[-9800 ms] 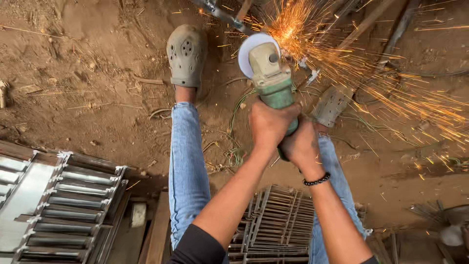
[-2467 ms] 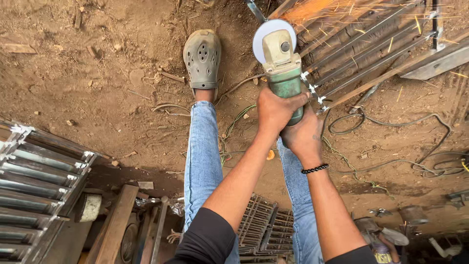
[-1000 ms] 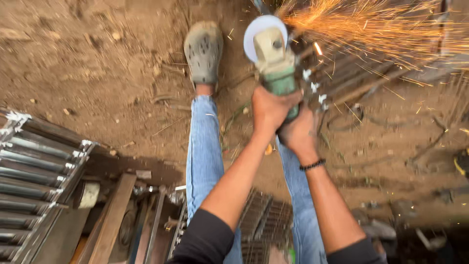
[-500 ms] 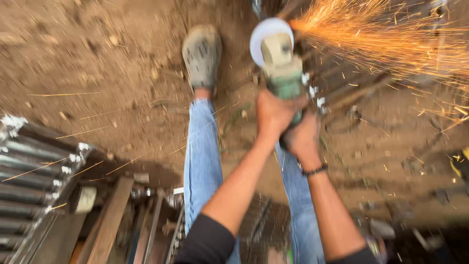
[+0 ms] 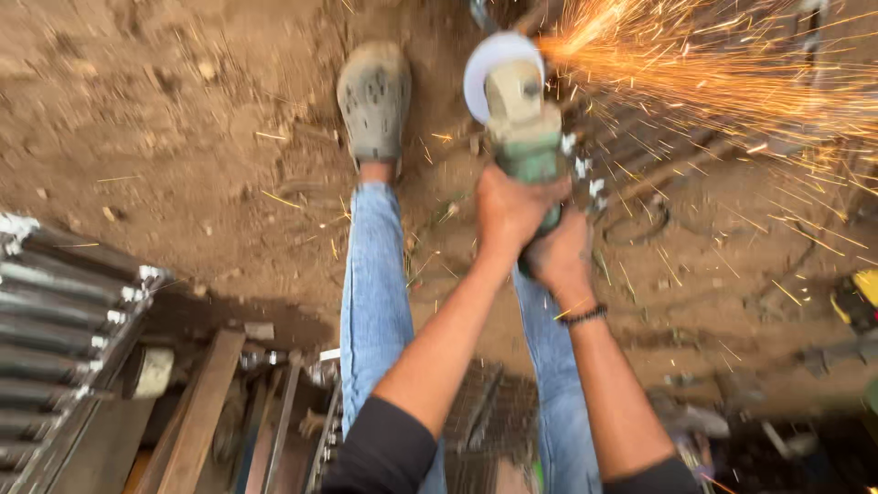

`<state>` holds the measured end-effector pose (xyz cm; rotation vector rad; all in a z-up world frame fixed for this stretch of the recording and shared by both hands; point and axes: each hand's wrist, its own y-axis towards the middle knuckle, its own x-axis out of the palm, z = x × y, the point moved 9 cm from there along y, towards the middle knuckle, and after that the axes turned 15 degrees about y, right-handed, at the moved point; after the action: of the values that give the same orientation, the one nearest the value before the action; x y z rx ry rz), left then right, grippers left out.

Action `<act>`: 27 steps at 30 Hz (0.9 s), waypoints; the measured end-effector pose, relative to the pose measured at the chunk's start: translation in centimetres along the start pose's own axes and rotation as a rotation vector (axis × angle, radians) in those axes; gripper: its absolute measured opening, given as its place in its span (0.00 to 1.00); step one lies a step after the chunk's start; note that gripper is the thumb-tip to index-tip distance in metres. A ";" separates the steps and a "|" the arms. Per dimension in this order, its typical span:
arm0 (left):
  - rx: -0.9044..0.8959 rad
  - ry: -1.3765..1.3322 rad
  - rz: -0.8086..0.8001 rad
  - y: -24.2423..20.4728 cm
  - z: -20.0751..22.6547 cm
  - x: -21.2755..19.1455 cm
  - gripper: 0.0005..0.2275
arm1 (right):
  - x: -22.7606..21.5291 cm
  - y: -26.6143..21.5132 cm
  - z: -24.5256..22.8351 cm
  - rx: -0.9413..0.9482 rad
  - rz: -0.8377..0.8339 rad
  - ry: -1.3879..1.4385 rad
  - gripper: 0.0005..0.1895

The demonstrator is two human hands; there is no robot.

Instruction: The person uses an angle grinder to smooth welds on a metal frame, producing sparks. They then switch to a welding torch to join metal bars on the frame, creating bright flashes. The person returns to grinding the frame to finish the welds.

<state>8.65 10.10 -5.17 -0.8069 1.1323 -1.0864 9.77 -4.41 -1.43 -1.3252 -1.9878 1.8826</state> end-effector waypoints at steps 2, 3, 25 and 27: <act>0.019 -0.036 -0.031 -0.8 -0.7 0.2 0.18 | 0.0 -0.8 -0.2 -0.032 0.002 0.048 0.23; 0.050 -0.056 -0.033 -0.2 -0.2 -0.2 0.16 | 0.1 -0.4 -1.4 -0.070 0.011 0.081 0.25; 0.051 -0.034 0.019 3.0 2.8 -4.2 0.20 | 1.2 1.5 -7.5 -0.180 0.059 -0.003 0.24; 0.124 -0.029 0.113 2.7 3.8 -4.3 0.24 | 0.3 1.5 -7.3 -0.162 0.079 -0.053 0.23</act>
<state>12.80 14.91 -5.37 -0.6521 1.0631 -1.0372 14.73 1.09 -1.12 -1.4279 -2.1872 1.8418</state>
